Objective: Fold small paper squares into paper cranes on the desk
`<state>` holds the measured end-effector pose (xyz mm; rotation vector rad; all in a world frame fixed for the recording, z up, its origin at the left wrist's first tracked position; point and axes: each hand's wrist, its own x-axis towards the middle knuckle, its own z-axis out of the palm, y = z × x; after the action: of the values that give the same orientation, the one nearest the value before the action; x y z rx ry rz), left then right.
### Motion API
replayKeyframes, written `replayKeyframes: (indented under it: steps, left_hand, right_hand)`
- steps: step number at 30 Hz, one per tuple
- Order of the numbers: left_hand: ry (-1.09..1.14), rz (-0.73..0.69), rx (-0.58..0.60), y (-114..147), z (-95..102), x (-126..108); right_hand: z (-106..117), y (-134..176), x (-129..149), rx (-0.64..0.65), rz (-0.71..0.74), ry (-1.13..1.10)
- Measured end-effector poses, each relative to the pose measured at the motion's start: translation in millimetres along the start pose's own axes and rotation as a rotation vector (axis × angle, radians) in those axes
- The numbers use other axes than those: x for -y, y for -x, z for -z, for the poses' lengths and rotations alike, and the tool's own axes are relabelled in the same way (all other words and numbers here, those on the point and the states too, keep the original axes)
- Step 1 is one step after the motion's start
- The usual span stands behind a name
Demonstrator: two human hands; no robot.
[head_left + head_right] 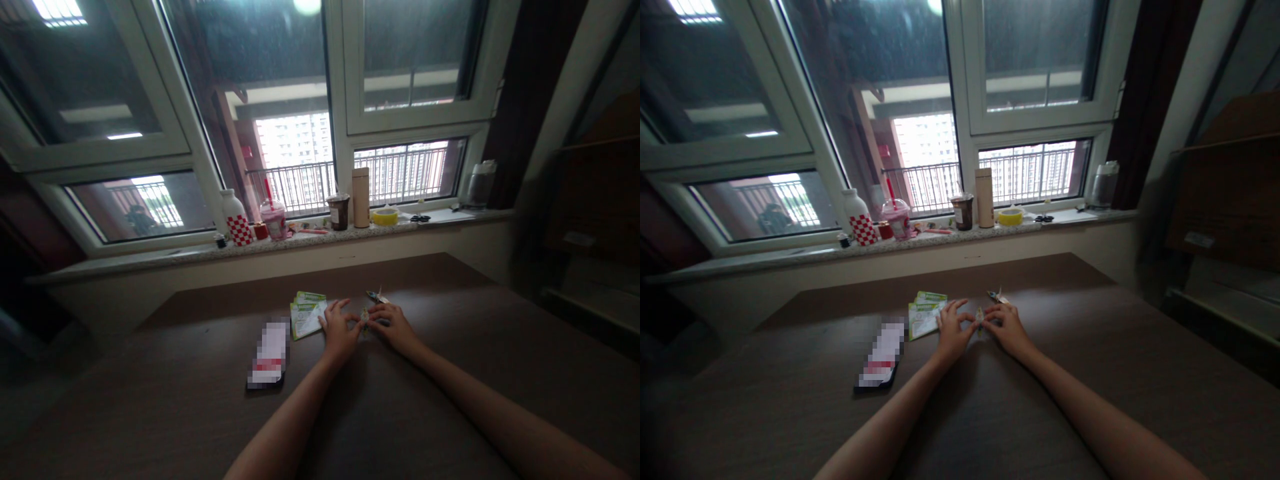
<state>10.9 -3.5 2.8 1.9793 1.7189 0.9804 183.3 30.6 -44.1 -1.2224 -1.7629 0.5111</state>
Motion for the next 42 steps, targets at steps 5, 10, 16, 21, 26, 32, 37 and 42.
replayKeyframes:
  steps: [5, 10, 16, 21, 26, 32, 37, 42]
  left_hand:
    - [0.013, -0.005, -0.012, 0.8, 1.1, -5.1]
    - [0.019, -0.025, -0.030, 2.2, 0.9, -6.9]
    - [-0.019, -0.011, -0.035, 0.7, 0.8, -0.8]
    - [-0.028, 0.011, -0.025, -0.1, -2.2, 2.2]
    - [-0.010, 0.009, -0.027, 1.4, -1.7, 1.7]
    - [0.019, 0.027, -0.066, 2.3, -0.4, -0.6]
    - [0.037, 0.037, -0.076, 3.3, -0.8, -1.6]
    - [0.034, 0.014, -0.078, 3.4, -4.3, 0.2]
  right_hand:
    - [0.6, 1.8, 4.4, -0.024, -0.007, 0.008]
    - [1.6, 2.1, 8.2, -0.001, -0.009, 0.005]
    - [4.1, 2.6, 4.5, -0.051, -0.003, 0.031]
    - [3.1, 1.5, 1.6, -0.086, -0.021, 0.047]
    - [1.9, 0.7, 0.4, -0.095, -0.033, 0.044]
    - [0.5, -0.1, -1.2, -0.100, -0.051, -0.042]
    - [0.4, -0.3, -0.6, -0.103, -0.048, -0.068]
    - [1.6, 1.5, 1.9, -0.078, -0.024, -0.051]
